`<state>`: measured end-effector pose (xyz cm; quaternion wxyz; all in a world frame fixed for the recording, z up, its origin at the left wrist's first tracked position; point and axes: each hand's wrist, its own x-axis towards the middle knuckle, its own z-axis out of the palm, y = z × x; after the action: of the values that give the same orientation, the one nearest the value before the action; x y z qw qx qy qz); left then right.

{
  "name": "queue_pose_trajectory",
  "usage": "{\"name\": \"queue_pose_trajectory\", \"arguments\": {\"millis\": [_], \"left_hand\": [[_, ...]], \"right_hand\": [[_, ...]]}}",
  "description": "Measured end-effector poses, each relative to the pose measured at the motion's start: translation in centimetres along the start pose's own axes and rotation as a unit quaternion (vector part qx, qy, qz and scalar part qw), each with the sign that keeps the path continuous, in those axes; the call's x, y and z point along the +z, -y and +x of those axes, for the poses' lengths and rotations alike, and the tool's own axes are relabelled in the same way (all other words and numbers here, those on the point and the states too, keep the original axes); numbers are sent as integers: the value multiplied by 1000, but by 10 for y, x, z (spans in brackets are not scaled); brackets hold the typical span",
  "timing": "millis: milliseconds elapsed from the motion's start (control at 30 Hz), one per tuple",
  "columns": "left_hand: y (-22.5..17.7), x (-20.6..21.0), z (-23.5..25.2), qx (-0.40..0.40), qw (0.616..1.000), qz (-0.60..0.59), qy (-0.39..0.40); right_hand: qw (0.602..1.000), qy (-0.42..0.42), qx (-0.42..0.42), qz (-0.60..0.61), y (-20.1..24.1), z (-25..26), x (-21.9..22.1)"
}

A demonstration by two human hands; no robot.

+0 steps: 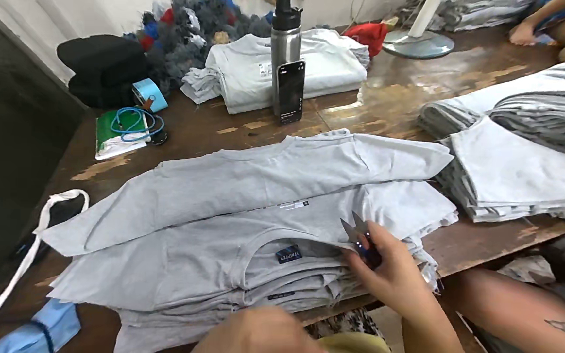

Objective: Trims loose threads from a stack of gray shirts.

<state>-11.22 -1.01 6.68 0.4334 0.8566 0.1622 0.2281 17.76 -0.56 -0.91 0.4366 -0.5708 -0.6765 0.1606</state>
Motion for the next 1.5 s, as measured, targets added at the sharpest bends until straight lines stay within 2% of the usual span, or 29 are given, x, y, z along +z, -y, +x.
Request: {"name": "queue_pose_trajectory", "arguments": {"millis": [67,167,267,367,500,667,900,1000,1067,1133,1200,1300,1400,1433,1500], "left_hand": [[11,24,27,-25,989,90,-113],[36,58,59,-90,951,232,-186],[55,83,70,-85,939,233,-240],[62,94,65,-51,930,236,-277],[65,95,55,-52,936,181,-297],[55,85,66,-124,942,78,-301],[60,89,72,-126,940,20,-318],[60,92,66,-94,934,6,-343],[54,86,58,-84,920,84,-375],[46,71,46,-121,865,254,-415],[44,51,30,-205,818,355,-404],[47,30,3,-348,816,322,-332],[33,20,-20,-366,828,301,-299],[26,18,-25,-371,828,302,-292],[20,17,-29,-355,824,313,-310]], "right_hand": [[1000,-19,2,-25,6,-5,-1],[989,-47,-9,140,4,-5,2],[936,-86,5,342,3,2,7],[882,-73,41,464,3,2,20],[862,-75,58,498,4,-1,26],[857,-66,45,508,2,-4,28],[846,-79,53,524,-2,-10,34],[869,-77,35,488,-3,-11,35],[912,-65,16,405,0,-12,36],[944,-46,-13,327,3,-15,39],[972,-43,-36,230,4,-19,45],[989,-62,-87,101,9,-19,44],[979,-126,-159,12,12,-18,32],[976,-124,-179,0,11,-20,29],[974,-68,-216,-17,8,-25,27]]}}
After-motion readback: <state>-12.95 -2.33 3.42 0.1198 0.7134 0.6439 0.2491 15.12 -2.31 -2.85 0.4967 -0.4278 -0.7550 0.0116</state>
